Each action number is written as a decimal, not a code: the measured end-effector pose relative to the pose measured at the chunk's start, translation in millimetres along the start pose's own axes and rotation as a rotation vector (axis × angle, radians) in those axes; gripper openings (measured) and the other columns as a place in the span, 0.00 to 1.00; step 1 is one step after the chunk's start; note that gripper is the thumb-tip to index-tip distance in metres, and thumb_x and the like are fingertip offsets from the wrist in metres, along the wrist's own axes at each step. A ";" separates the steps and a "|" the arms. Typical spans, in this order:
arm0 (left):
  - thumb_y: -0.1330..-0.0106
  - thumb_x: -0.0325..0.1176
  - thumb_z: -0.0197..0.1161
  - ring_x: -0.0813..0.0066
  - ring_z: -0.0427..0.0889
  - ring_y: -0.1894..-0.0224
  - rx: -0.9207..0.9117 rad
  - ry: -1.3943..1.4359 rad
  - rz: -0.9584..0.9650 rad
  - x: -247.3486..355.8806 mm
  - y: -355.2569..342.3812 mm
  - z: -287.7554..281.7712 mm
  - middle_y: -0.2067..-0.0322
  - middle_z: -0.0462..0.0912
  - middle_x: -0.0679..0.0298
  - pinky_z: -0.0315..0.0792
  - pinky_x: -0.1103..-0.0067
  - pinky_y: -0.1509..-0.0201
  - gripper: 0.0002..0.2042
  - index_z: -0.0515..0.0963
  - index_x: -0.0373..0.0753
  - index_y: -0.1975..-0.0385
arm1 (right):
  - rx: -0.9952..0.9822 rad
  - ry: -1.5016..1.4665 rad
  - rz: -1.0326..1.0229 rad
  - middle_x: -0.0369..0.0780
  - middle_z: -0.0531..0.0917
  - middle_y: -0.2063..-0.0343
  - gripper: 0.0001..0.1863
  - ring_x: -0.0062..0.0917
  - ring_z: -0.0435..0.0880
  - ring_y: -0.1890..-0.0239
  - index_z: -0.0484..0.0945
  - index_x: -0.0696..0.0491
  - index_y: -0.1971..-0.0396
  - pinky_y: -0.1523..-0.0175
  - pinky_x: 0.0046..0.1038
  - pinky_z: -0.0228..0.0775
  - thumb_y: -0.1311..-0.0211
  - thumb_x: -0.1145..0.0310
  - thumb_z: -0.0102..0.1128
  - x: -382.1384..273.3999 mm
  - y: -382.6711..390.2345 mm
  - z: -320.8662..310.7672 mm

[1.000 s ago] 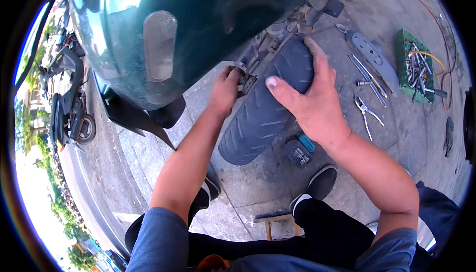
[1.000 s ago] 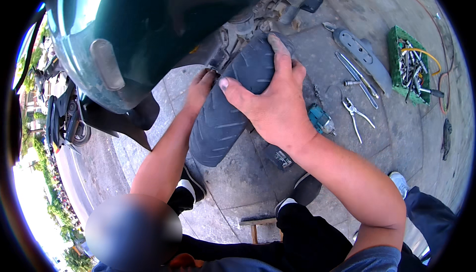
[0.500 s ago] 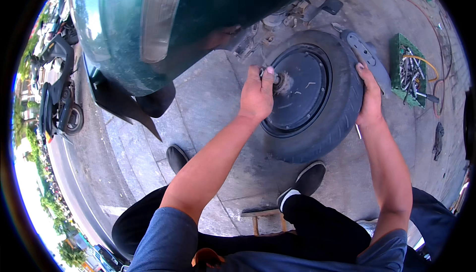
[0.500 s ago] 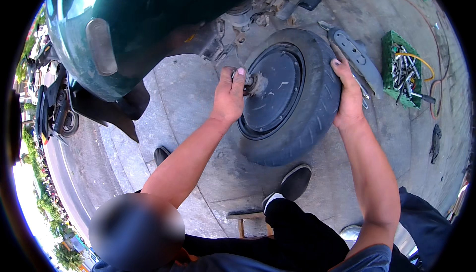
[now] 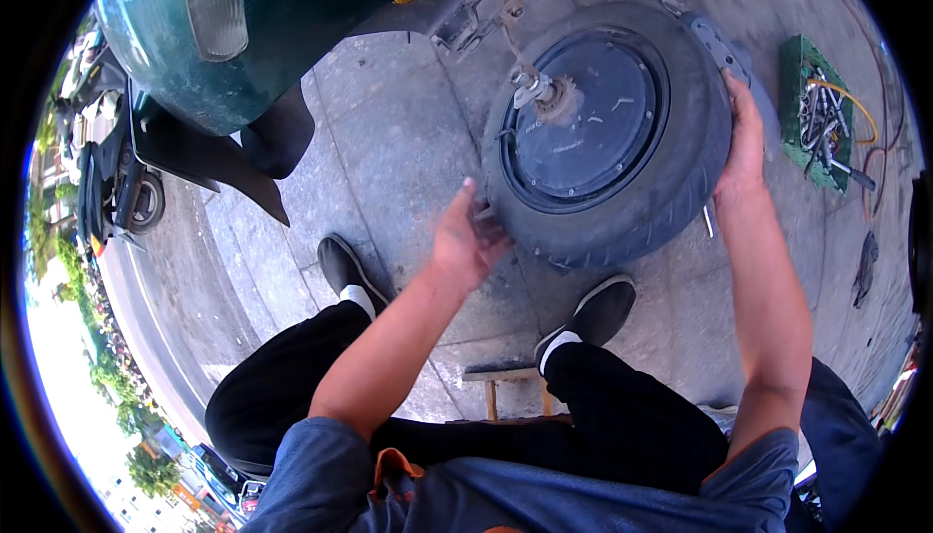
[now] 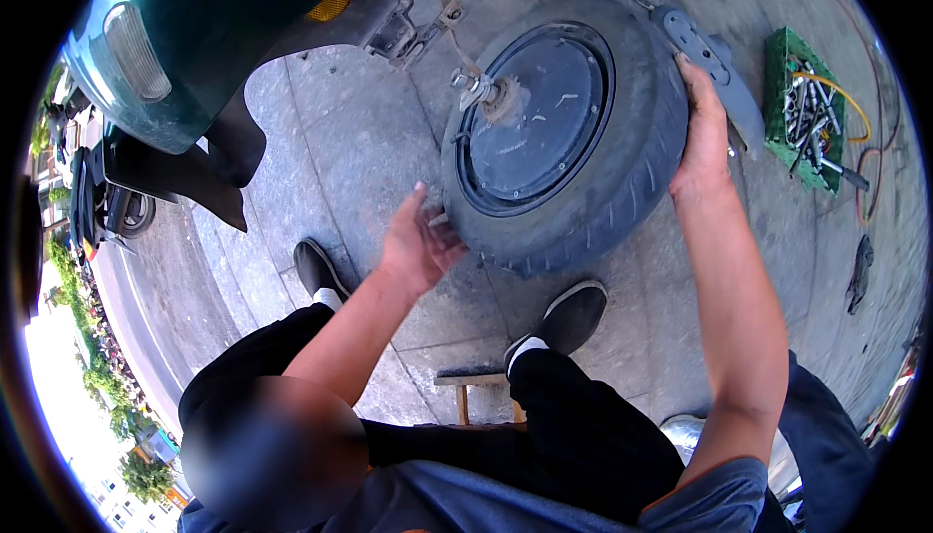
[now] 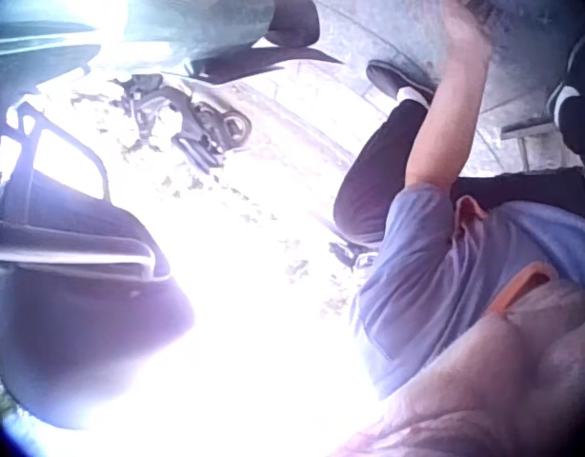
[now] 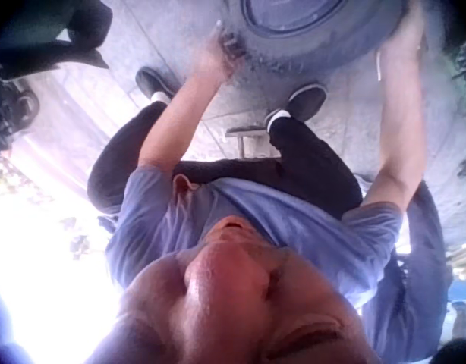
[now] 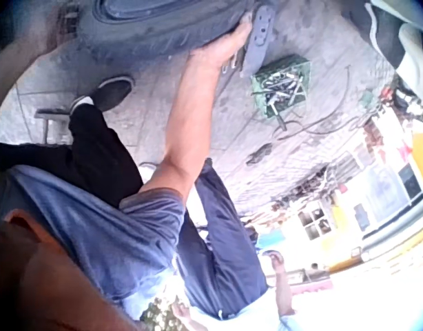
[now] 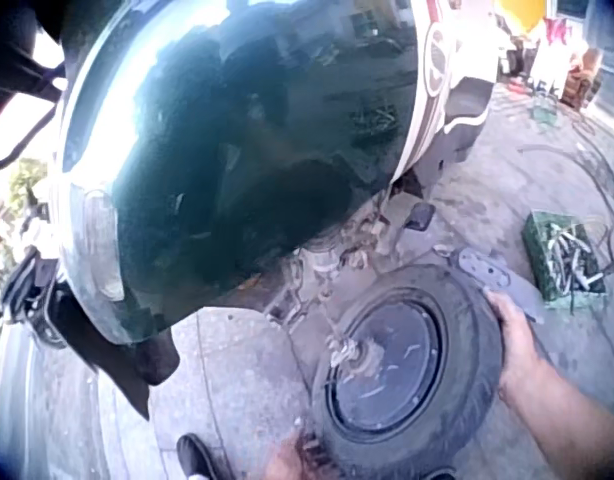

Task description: The person removes the rear tire from a scooter. They use a cordless impact wrench to loosen the axle nut, then use a screwdriver to pry the tire off the rim and remove it from the scooter.

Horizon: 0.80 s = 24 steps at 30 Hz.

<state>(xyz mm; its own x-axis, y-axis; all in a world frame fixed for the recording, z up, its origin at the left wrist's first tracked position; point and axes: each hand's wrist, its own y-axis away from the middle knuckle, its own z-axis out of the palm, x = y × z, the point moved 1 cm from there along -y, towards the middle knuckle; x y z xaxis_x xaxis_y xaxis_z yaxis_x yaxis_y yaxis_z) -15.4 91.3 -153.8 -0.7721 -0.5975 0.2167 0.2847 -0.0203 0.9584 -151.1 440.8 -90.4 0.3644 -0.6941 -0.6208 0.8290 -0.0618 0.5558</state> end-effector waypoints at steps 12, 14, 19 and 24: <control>0.24 0.63 0.66 0.51 0.80 0.27 -0.186 0.017 -0.019 5.1 -24.5 37.7 0.30 0.83 0.55 0.68 0.52 0.19 0.36 0.76 0.41 0.27 | -0.033 0.062 -0.022 0.43 0.92 0.50 0.25 0.32 0.92 0.49 0.84 0.54 0.39 0.38 0.39 0.86 0.27 0.53 0.72 -4.2 2.9 -5.7; 0.24 0.61 0.68 0.52 0.82 0.30 -0.168 0.008 0.046 16.5 -21.5 38.0 0.32 0.85 0.58 0.72 0.51 0.23 0.35 0.76 0.42 0.28 | -0.138 0.100 -0.004 0.42 0.92 0.53 0.23 0.30 0.92 0.50 0.85 0.54 0.45 0.39 0.37 0.86 0.31 0.55 0.77 -4.3 -2.6 -9.4; 0.24 0.63 0.67 0.54 0.81 0.29 -0.060 -0.022 0.134 46.6 -19.4 41.6 0.29 0.82 0.60 0.73 0.51 0.24 0.36 0.75 0.44 0.26 | -0.109 0.041 0.204 0.41 0.92 0.55 0.18 0.30 0.92 0.53 0.85 0.49 0.48 0.45 0.39 0.87 0.31 0.57 0.75 10.3 -53.4 -8.0; 0.23 0.67 0.64 0.56 0.78 0.27 0.170 -0.064 0.193 36.0 -23.0 53.3 0.27 0.78 0.63 0.71 0.54 0.24 0.37 0.71 0.49 0.23 | -0.156 0.143 0.243 0.43 0.91 0.52 0.19 0.33 0.92 0.51 0.85 0.49 0.45 0.45 0.42 0.85 0.30 0.55 0.72 21.9 -112.1 -22.3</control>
<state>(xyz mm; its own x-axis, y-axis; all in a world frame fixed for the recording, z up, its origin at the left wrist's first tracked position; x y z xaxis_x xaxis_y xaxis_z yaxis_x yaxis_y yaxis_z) -80.0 113.0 -158.1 -0.7483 -0.5254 0.4050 0.3348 0.2279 0.9143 -226.6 448.5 -178.6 0.6067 -0.5663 -0.5579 0.7613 0.2121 0.6127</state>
